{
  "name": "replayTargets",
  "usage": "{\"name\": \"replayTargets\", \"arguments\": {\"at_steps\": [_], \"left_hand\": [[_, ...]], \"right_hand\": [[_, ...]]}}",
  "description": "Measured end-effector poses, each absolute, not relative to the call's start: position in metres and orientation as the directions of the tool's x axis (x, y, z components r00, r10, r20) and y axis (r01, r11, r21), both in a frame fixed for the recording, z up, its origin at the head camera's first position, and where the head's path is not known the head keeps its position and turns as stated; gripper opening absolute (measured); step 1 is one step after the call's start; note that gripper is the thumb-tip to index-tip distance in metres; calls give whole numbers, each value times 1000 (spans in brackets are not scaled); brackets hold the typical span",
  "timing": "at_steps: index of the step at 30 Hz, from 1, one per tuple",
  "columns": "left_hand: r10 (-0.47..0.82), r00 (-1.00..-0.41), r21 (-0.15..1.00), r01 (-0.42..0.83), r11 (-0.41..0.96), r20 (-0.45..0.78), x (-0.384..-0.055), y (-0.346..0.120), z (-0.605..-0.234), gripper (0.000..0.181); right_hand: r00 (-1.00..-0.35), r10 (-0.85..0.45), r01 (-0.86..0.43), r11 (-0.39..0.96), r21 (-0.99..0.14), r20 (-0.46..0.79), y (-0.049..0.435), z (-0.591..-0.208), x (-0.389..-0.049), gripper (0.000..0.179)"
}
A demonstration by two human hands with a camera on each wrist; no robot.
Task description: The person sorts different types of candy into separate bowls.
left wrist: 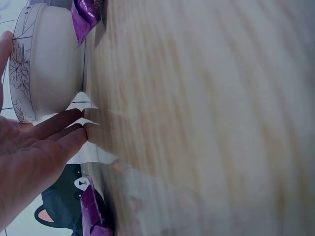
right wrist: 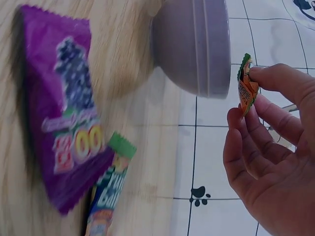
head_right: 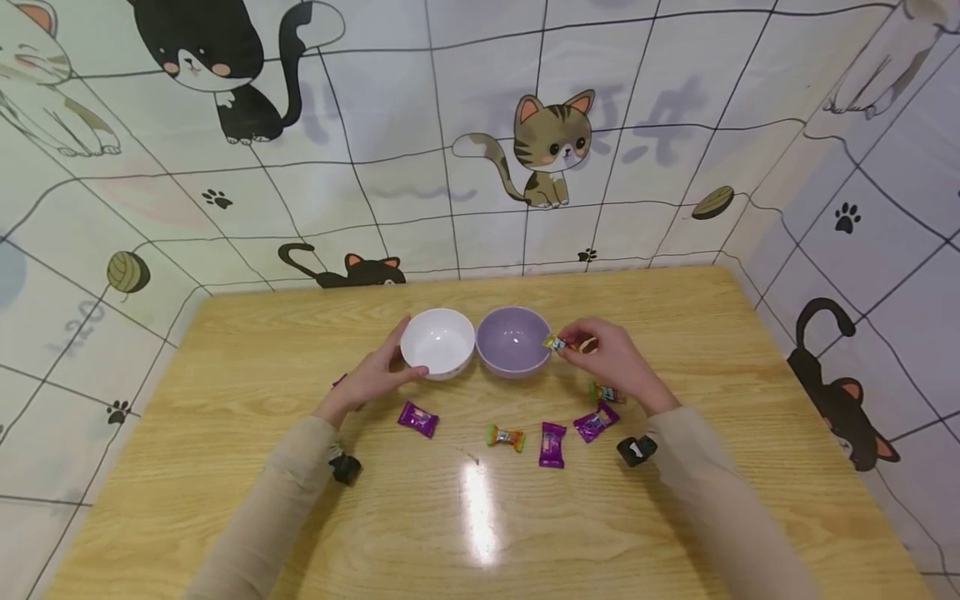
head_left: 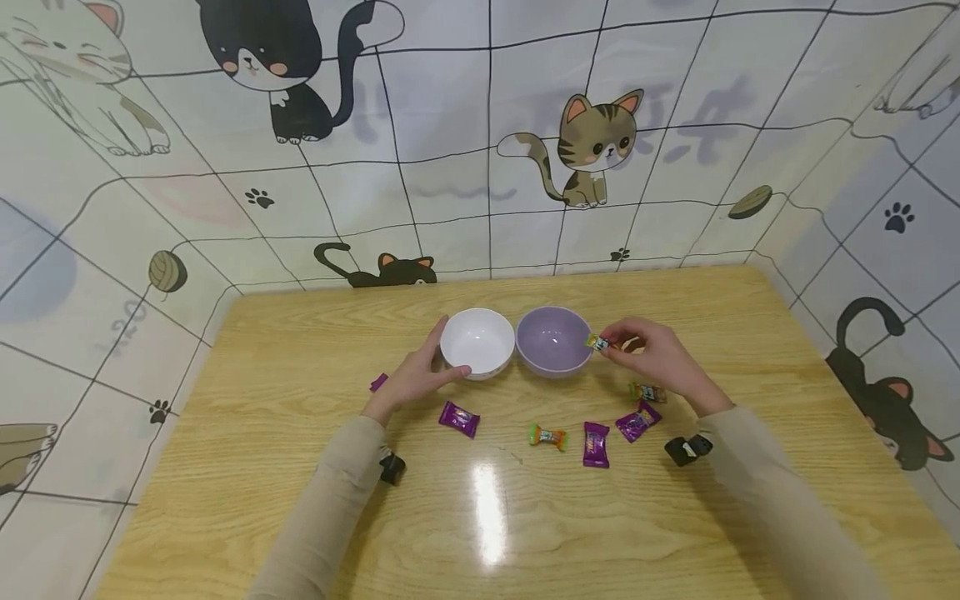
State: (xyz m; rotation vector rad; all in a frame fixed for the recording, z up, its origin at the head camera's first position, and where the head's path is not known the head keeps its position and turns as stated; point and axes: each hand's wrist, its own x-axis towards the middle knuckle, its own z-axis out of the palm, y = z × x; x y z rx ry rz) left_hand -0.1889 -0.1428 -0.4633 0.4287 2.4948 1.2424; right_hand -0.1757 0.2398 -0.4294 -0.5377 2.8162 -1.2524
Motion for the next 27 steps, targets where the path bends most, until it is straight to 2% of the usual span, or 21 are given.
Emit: {"name": "replayTargets", "arguments": {"at_steps": [15,21,27], "left_hand": [[385,-912,816,113,567,-141,-190,-143,-465,99],[386,-912,829,105,549,-141,-191,-143,-463,99],[386,-911,849,86,522,-145,-192,-140,-458,102]], "right_hand": [[-907,-379,-375,521,-767,185,205,-423,-181,18],[-892,-412,-382,470,-796,184,179,-405,-175,19],[-876,-448,-392,441,-807,180,165,-418,-187,18]]}}
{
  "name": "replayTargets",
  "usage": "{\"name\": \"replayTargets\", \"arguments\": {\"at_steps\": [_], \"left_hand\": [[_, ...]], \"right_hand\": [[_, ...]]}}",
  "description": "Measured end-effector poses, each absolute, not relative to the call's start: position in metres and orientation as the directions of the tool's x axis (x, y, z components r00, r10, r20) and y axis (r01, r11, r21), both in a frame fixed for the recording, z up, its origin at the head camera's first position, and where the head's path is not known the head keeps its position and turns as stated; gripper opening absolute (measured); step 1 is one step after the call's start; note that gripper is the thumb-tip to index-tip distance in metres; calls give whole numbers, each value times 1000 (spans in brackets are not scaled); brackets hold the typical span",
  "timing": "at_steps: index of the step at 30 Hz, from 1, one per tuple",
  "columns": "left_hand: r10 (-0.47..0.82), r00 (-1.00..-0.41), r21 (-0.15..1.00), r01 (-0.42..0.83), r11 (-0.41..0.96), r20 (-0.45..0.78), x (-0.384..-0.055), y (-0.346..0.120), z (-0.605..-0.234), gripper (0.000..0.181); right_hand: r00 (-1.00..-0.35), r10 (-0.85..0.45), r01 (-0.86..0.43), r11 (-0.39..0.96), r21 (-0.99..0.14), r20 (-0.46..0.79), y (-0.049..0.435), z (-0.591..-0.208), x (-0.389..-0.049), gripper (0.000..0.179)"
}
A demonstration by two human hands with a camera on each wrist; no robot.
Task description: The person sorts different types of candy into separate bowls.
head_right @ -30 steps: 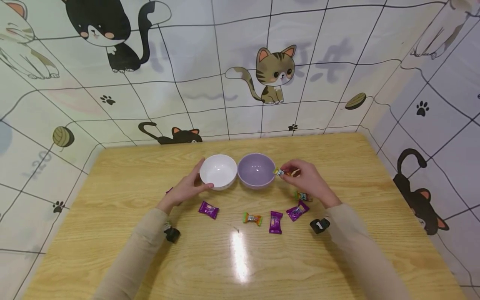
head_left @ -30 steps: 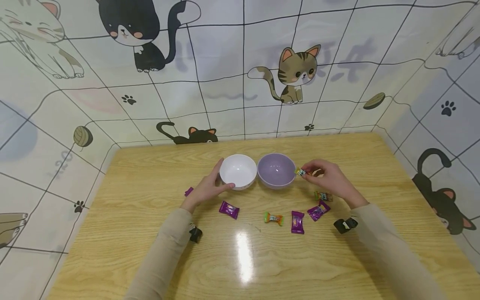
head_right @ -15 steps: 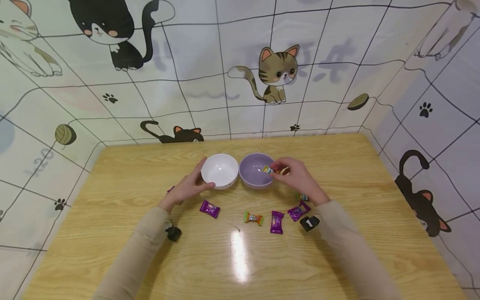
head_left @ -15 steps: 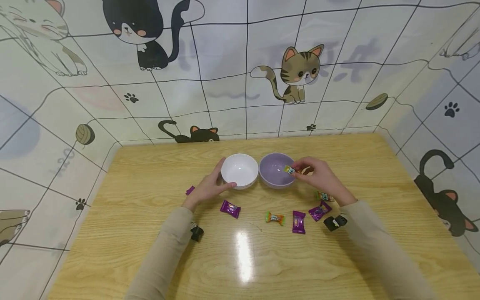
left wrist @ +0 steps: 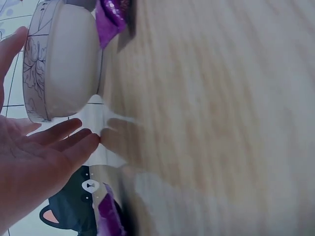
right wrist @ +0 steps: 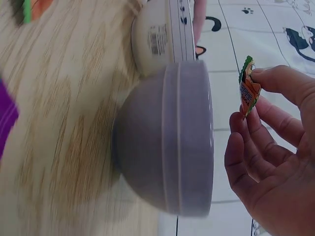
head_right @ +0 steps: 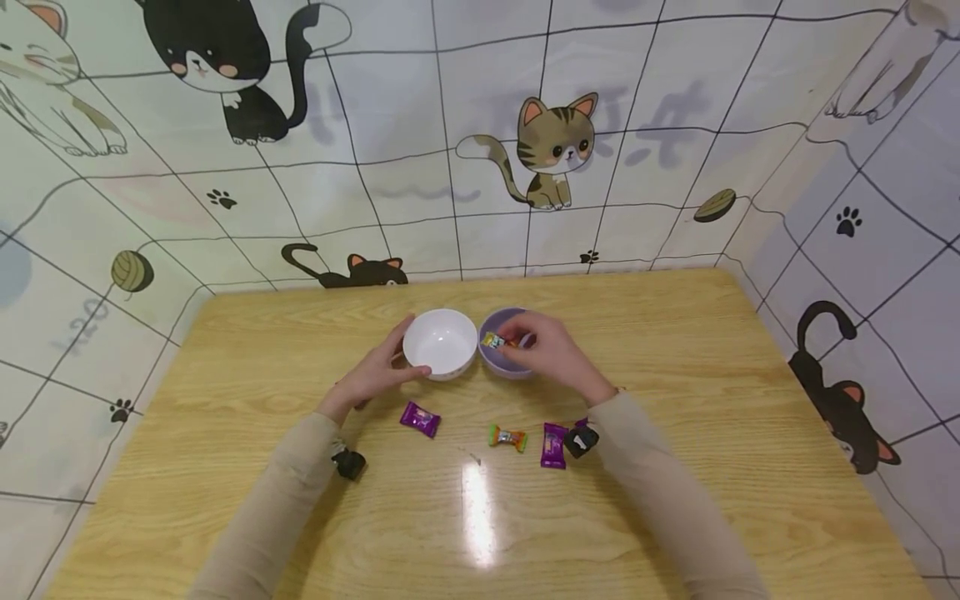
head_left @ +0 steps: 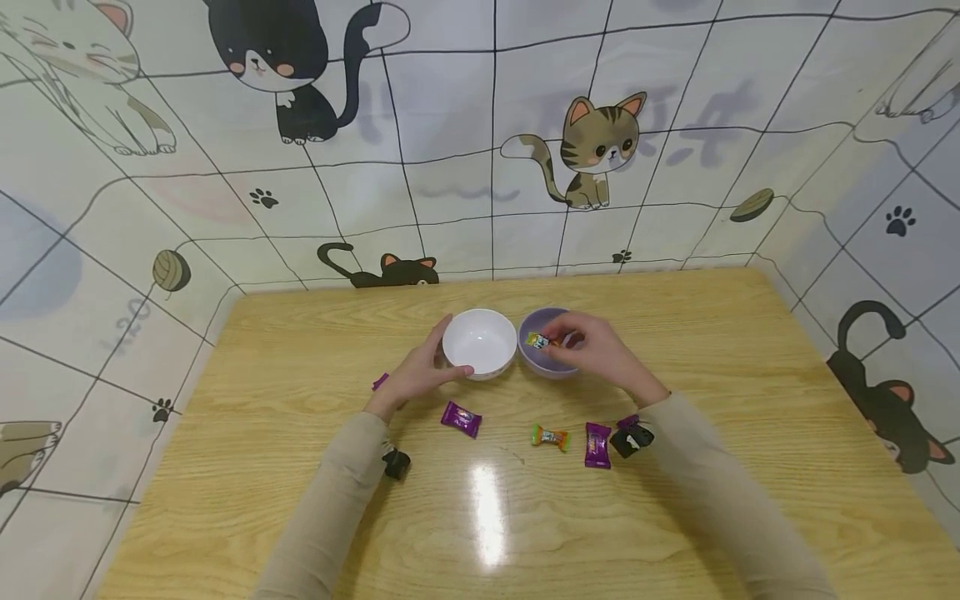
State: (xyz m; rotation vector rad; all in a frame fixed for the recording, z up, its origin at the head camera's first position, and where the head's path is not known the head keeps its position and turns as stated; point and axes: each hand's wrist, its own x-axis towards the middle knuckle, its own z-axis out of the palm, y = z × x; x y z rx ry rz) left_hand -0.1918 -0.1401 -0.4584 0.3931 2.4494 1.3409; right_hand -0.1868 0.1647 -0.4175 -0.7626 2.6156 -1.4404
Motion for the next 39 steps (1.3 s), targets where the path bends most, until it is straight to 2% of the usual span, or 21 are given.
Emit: {"name": "replayTargets", "arguments": {"at_steps": [4,13,21,29,39], "left_hand": [[398,-909,861,97,498,-128,-193,-138,-457,103],[409,-898,899,38,436,-161,-194,-137,-457,104],[425,-890,927,6,376,-166,-197,-140,-463,102],[413,-892,938,-36,345,-186,-196,-140,-466,102],[422,-890,946,-30,323,-172,-196,-142,-467,99]], "right_hand": [[-859,-471,-418,418,-807,200,154,-417,-188,18],[-841,-472,-470,392,-791,265,131,-420,-190,17],[-900,-408,-346,459,-818,152,111,-424,-194,19],[-932,-361,-204,459,-865,28,96,-424,-200,22],[-937,-348,-189,421,-887,34,79,-420,-204,29]]}}
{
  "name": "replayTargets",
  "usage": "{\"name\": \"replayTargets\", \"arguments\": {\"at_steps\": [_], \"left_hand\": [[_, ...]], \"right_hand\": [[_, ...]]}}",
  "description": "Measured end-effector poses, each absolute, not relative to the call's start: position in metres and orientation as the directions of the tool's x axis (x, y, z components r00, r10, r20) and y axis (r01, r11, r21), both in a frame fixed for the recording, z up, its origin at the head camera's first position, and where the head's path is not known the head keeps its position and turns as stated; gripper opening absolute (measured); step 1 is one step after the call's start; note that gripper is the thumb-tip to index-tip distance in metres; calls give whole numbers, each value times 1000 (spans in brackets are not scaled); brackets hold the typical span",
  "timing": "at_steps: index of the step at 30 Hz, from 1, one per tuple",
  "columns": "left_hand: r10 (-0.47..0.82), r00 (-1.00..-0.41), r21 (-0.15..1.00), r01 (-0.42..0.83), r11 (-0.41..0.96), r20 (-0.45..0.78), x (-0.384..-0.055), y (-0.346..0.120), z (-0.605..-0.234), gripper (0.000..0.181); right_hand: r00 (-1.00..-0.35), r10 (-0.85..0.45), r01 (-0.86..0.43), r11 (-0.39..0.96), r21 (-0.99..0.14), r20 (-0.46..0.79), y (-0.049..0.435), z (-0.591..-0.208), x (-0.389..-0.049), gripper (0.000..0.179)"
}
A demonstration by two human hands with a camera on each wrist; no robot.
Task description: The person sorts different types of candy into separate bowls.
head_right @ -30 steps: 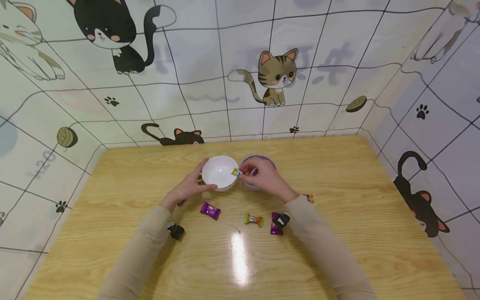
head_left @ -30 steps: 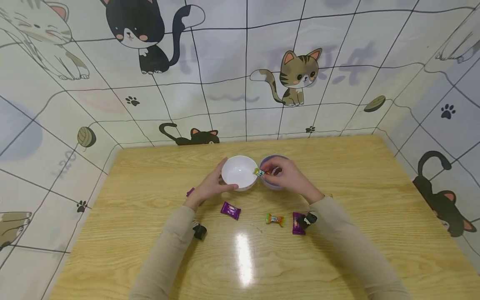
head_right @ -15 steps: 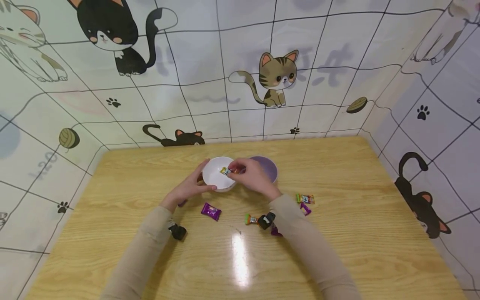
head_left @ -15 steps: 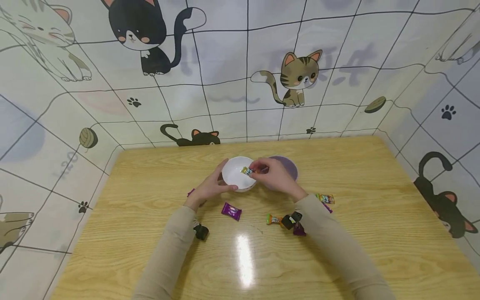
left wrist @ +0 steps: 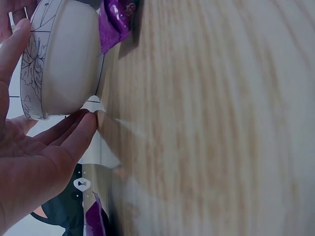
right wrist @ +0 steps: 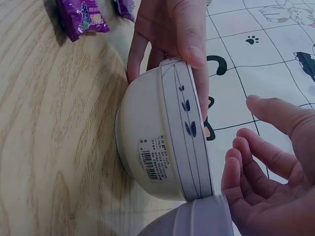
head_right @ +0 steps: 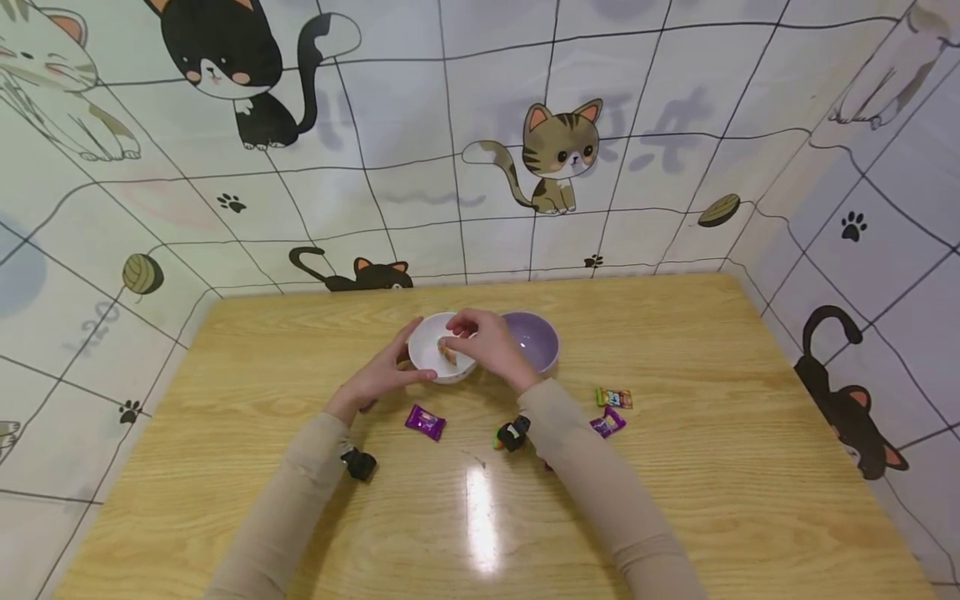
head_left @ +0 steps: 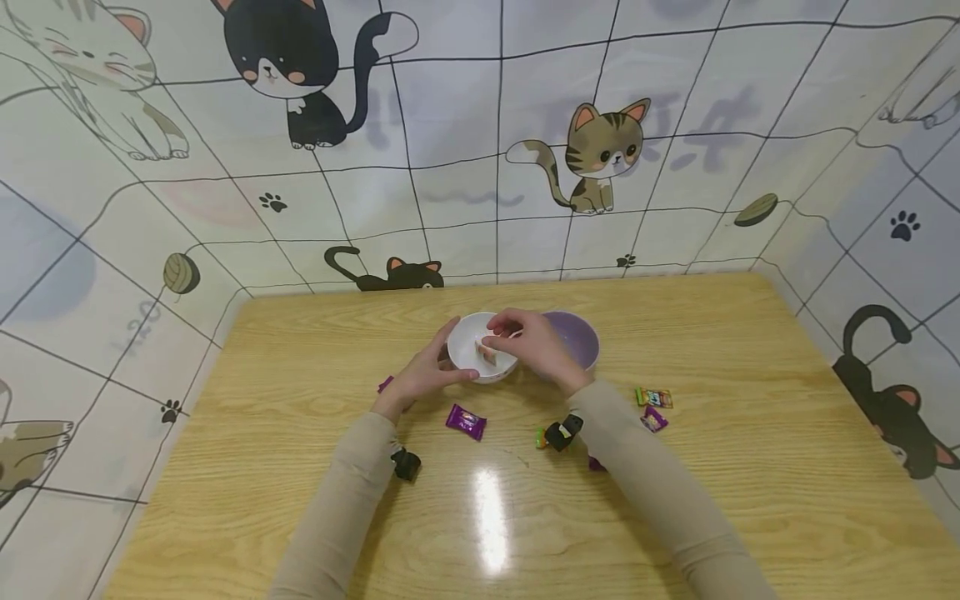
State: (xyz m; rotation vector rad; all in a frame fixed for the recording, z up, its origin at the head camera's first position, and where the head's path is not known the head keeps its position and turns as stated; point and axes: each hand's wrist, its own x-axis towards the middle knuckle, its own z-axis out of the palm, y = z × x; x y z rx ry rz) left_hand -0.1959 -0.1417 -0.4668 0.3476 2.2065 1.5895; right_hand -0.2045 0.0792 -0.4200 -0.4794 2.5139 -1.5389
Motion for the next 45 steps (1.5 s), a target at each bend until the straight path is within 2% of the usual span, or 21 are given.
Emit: {"name": "replayTargets", "arguments": {"at_steps": [7,14,21,27,39,45], "left_hand": [[423,-892,947,-17,321,-160,-195,-141,-467,99],[405,-893,947,-64,315,-196,-196,-141,-468,100],[433,-876,945,-70,320,-211,-180,-137,-429,95],[438,-874,940,-58,338,-211,-180,-137,-428,96],[439,-875,944,-58,323,-204,-182,-138,-431,97],[443,-875,945,-45,324,-193,-181,-137,-430,97]], "right_hand": [[-939,-343,-192,421,-887,41,87,-422,-201,28],[-942,-333,-182,418,-890,36,97,-416,-193,24],[-937,-335,-230,385,-894,97,109,-417,-189,26],[-932,-341,-249,358,-900,122,123,-413,-181,26],[-955,-294,-168,394,-904,49,176,-421,-163,27],[-961,-270,-179,416,-892,67,203,-423,-156,29]]}}
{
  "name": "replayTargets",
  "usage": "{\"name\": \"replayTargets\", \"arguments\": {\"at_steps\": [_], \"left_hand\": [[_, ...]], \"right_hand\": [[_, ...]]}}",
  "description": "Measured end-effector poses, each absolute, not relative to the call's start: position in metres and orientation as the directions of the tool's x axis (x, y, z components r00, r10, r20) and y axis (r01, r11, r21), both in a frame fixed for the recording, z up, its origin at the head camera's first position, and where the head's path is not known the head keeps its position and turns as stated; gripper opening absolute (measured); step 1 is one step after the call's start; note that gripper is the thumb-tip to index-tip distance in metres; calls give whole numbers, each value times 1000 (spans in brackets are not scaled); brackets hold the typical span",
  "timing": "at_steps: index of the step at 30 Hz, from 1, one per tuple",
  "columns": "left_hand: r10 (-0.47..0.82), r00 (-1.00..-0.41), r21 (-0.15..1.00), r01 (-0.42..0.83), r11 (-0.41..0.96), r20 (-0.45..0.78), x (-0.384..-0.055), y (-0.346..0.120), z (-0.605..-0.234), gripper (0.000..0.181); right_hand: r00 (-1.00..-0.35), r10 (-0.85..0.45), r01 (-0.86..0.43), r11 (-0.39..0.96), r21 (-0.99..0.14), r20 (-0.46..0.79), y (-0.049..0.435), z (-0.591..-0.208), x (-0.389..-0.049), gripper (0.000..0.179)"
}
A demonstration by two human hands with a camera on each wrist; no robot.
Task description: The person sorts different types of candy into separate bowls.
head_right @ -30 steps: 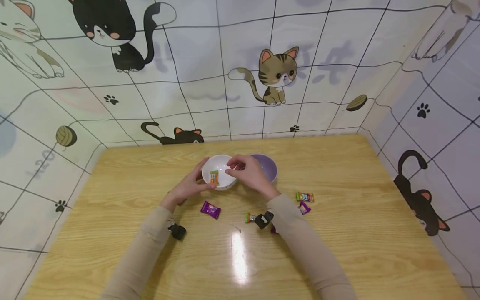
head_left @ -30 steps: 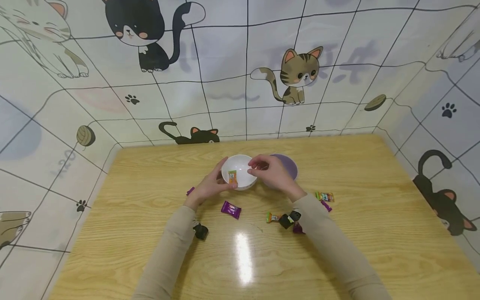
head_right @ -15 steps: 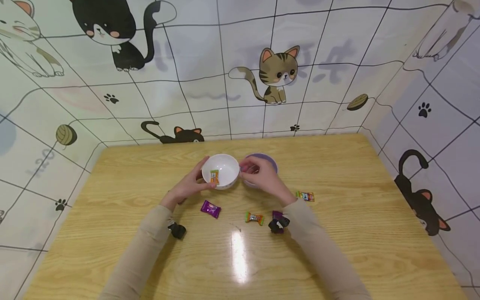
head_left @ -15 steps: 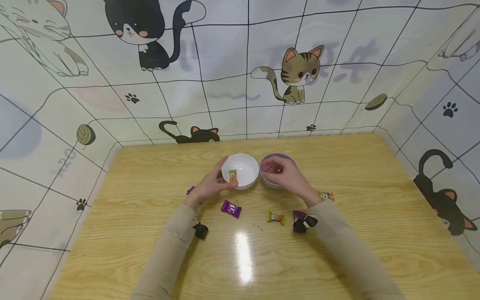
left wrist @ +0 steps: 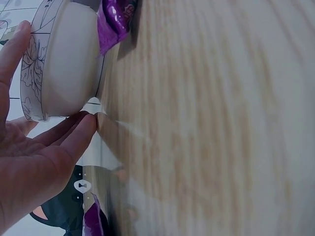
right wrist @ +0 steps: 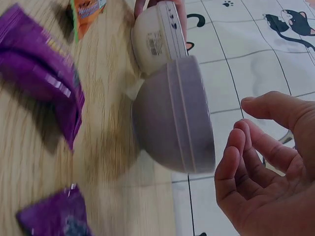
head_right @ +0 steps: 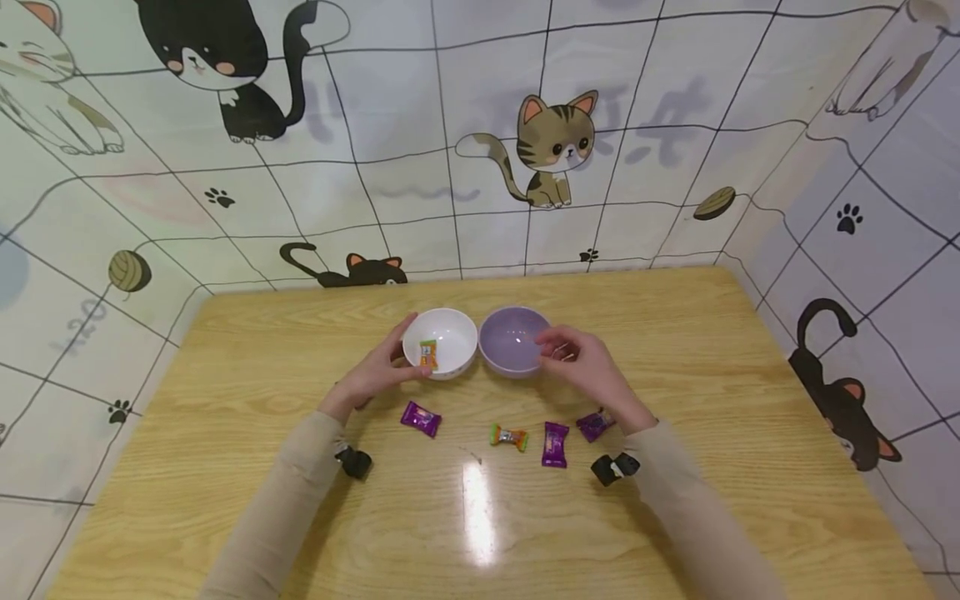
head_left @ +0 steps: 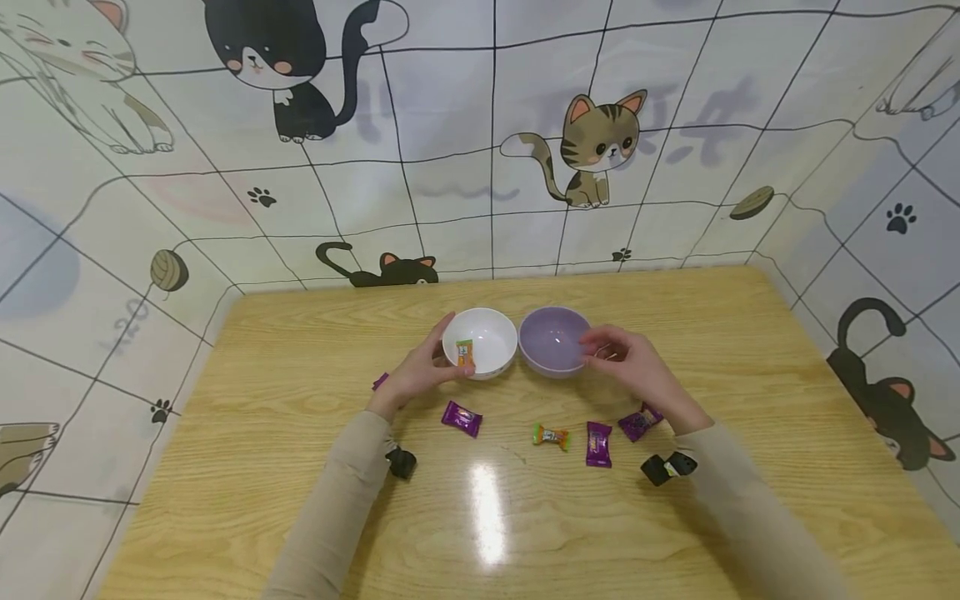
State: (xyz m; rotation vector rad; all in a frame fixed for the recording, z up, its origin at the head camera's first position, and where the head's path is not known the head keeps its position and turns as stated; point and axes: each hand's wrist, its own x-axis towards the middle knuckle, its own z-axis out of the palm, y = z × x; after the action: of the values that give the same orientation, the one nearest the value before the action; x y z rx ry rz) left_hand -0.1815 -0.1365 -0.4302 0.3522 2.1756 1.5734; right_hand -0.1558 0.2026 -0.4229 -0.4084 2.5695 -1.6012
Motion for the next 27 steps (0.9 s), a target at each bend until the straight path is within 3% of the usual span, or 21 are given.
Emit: {"name": "replayTargets", "arguments": {"at_steps": [27], "left_hand": [[453,-876,948,-17,316,-166,-181,-139,-431,97]], "right_hand": [[-974,-224,-103,574,-812,-35,264,-445,-141,27]]}}
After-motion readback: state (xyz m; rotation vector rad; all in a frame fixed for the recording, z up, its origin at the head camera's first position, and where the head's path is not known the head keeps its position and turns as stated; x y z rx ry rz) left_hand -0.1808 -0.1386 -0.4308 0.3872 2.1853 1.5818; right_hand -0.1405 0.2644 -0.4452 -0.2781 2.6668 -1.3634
